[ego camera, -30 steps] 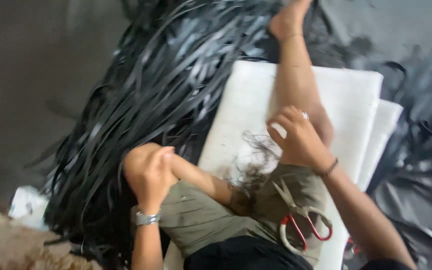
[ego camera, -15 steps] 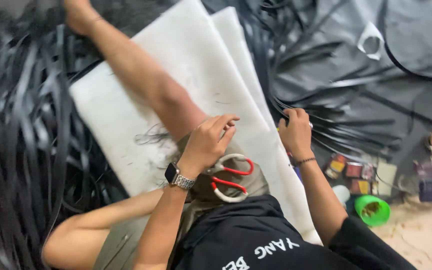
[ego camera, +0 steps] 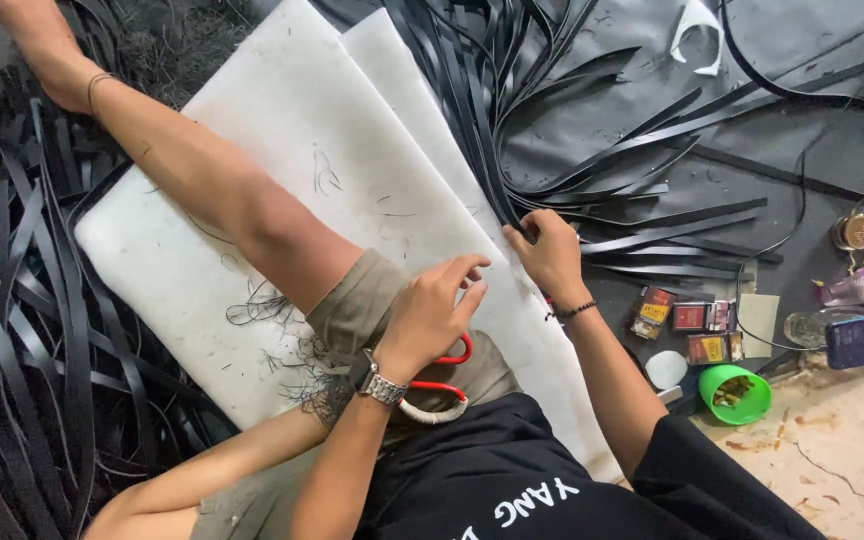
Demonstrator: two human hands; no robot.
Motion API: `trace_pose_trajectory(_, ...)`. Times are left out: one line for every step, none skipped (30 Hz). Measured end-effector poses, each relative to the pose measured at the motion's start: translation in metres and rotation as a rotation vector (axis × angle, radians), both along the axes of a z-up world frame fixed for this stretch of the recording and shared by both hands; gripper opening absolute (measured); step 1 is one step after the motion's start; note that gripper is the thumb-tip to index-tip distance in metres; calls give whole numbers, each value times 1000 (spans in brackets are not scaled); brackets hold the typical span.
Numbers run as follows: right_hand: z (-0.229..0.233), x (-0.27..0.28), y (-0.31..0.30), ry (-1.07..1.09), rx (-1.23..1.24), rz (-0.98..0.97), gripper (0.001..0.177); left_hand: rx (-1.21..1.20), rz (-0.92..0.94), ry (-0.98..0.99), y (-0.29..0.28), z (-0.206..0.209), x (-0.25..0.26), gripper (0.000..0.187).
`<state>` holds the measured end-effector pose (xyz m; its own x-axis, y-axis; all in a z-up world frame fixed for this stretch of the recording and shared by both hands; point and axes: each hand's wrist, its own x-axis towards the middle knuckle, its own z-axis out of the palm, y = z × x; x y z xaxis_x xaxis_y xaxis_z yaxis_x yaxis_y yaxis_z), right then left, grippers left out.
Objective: Trimming the edges of a long black leather strip using scissors while sitting on the floor.
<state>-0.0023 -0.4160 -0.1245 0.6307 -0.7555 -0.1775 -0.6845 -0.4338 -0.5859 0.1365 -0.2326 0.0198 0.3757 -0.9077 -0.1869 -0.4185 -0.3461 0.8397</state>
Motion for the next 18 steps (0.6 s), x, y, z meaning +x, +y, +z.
trace_pose_trajectory(9, -1, 4, 1, -1, 0, 28, -1, 0, 1, -1, -3, -3, 31)
trace_pose_trajectory(19, -3, 8, -118, 66, -18, 24, 12, 35, 43, -1, -5, -7, 31)
trace_pose_trajectory(29, -3, 12, -238, 133, -33, 23, 24, 72, 83, -2, -7, -10, 31)
trace_pose_trajectory(45, -3, 19, -239, 130, -31, 23, 21, 73, 82, -3, -2, -12, 31)
trace_pose_trajectory(60, -3, 26, -326, 174, -1, 17, 0, 136, 188, -4, 3, -14, 37)
trace_pose_trajectory(76, -3, 34, -413, 219, 29, 16, -21, 198, 294, -4, 8, -16, 45)
trace_pose_trajectory(89, -2, 44, -414, 217, 36, 16, -26, 203, 293, 0, 4, -18, 45)
trace_pose_trajectory(102, -1, 54, -441, 234, 119, 13, -30, 269, 424, 4, 0, -19, 49)
trace_pose_trajectory(115, -1, 65, -468, 251, 202, 10, -34, 332, 556, 9, -4, -21, 53)
trace_pose_trajectory(125, -1, 77, -469, 250, 207, 10, -37, 336, 554, 11, 0, -19, 53)
trace_pose_trajectory(135, -1, 88, -450, 242, 289, 9, -195, 483, 747, 13, 4, -16, 37)
trace_pose_trajectory(146, -1, 101, -431, 233, 372, 11, -358, 627, 938, 16, 9, -13, 25)
trace_pose_trajectory(157, 2, 107, -435, 232, 384, 11, -367, 635, 932, 24, 21, 0, 25)
trace_pose_trajectory(167, 4, 114, -407, 233, 438, 11, -472, 738, 844, 32, 34, 13, 23)
trace_pose_trajectory(178, 6, 120, -378, 236, 496, 16, -576, 845, 749, 42, 47, 24, 24)
trace_pose_trajectory(181, 4, 126, -382, 237, 513, 16, -586, 857, 741, 54, 52, 45, 24)
trace_pose_trajectory(184, 2, 131, -371, 264, 534, 15, -615, 948, 526, 69, 57, 65, 18)
trace_pose_trajectory(186, 1, 137, -360, 291, 555, 15, -636, 1033, 307, 84, 62, 85, 20)
